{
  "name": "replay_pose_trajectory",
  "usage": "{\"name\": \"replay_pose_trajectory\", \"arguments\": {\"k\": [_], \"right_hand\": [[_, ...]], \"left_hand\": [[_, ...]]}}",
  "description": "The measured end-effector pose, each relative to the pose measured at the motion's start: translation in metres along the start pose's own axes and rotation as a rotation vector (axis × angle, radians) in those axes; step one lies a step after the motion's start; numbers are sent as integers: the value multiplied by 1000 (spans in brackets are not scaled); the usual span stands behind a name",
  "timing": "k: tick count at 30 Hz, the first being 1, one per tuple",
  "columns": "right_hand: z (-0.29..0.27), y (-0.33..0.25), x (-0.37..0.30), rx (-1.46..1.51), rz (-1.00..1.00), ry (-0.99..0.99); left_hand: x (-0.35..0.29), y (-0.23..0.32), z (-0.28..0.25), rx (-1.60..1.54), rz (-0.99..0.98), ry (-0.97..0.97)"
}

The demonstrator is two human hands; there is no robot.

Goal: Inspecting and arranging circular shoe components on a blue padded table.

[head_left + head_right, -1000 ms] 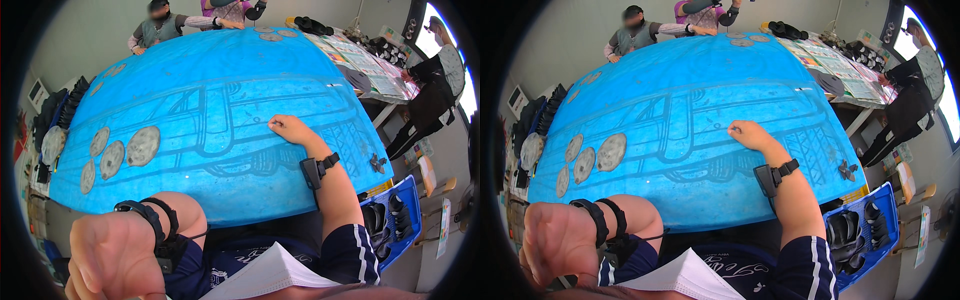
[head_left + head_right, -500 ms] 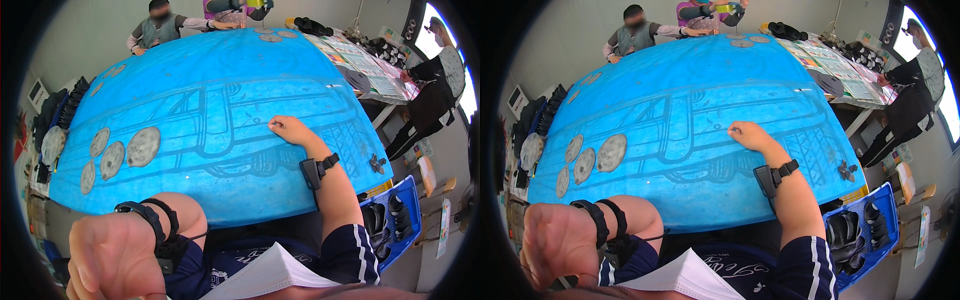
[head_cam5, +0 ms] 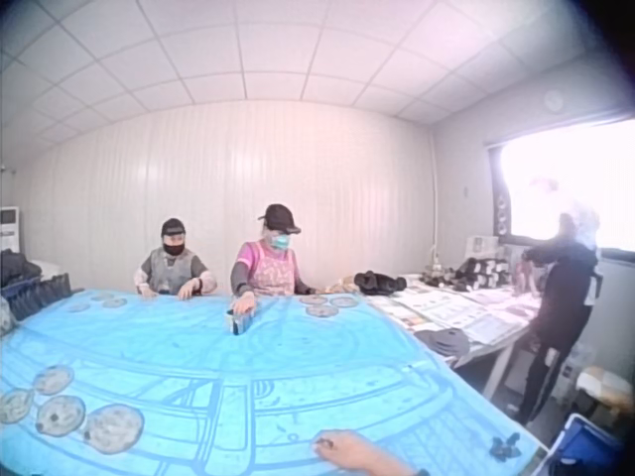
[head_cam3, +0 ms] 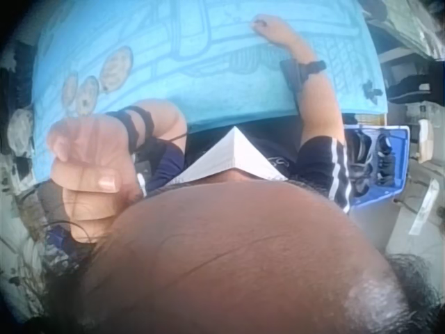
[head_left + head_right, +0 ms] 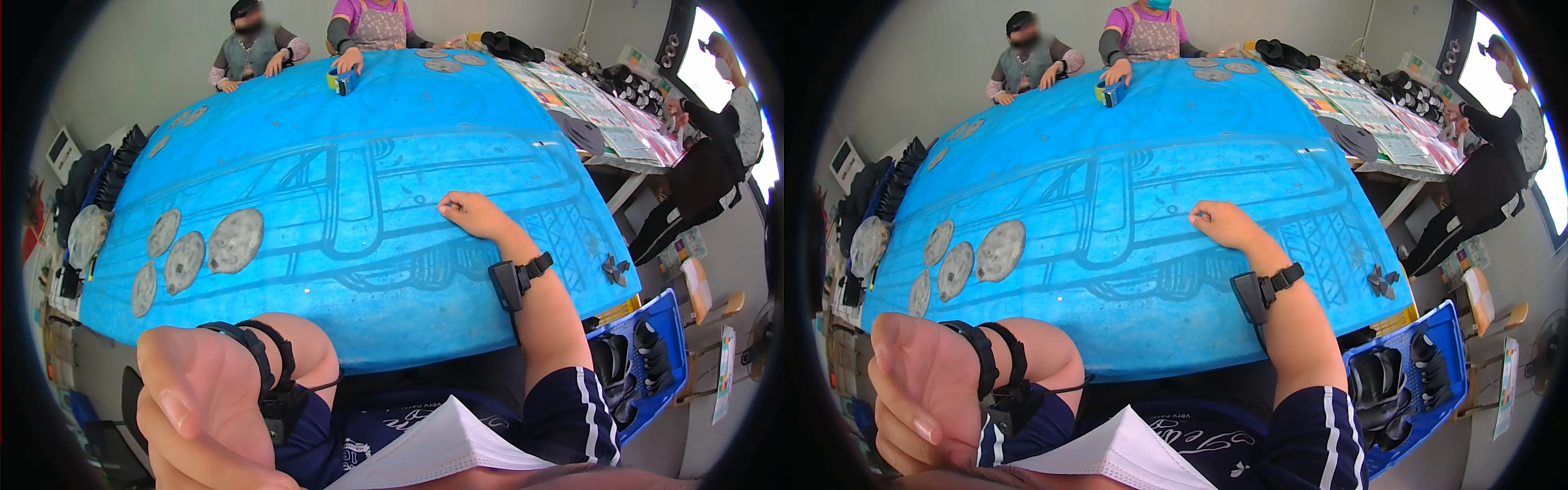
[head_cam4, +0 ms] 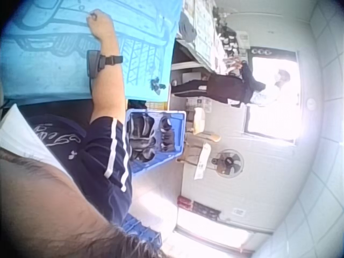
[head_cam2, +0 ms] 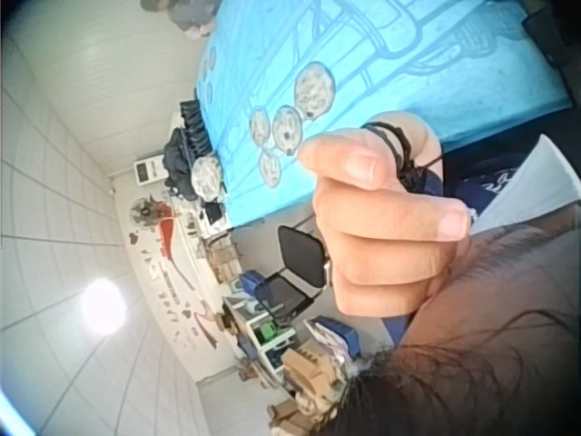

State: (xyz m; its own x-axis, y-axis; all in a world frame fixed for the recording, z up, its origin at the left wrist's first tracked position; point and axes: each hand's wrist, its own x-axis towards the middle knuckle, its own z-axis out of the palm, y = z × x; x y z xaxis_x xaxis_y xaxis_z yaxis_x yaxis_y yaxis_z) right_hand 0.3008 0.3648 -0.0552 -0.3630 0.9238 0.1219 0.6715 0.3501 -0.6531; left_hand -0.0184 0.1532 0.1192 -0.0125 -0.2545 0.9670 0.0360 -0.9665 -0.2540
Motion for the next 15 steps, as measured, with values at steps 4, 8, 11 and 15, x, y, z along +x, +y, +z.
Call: {"name": "replay_pose_trajectory", "arguments": {"k": [4, 8, 11, 15], "right_hand": [[-1, 0, 0, -2, 5, -6], [0, 1, 0, -3, -4, 7], [0, 1, 0, 5, -7, 0], [0, 1, 1, 7, -11, -2]], "left_hand": [[2, 3, 5, 14, -24, 25], [3, 4, 10, 170, 53, 89], [7, 5, 9, 245, 138, 141], [13, 0, 16, 174, 127, 26]]}}
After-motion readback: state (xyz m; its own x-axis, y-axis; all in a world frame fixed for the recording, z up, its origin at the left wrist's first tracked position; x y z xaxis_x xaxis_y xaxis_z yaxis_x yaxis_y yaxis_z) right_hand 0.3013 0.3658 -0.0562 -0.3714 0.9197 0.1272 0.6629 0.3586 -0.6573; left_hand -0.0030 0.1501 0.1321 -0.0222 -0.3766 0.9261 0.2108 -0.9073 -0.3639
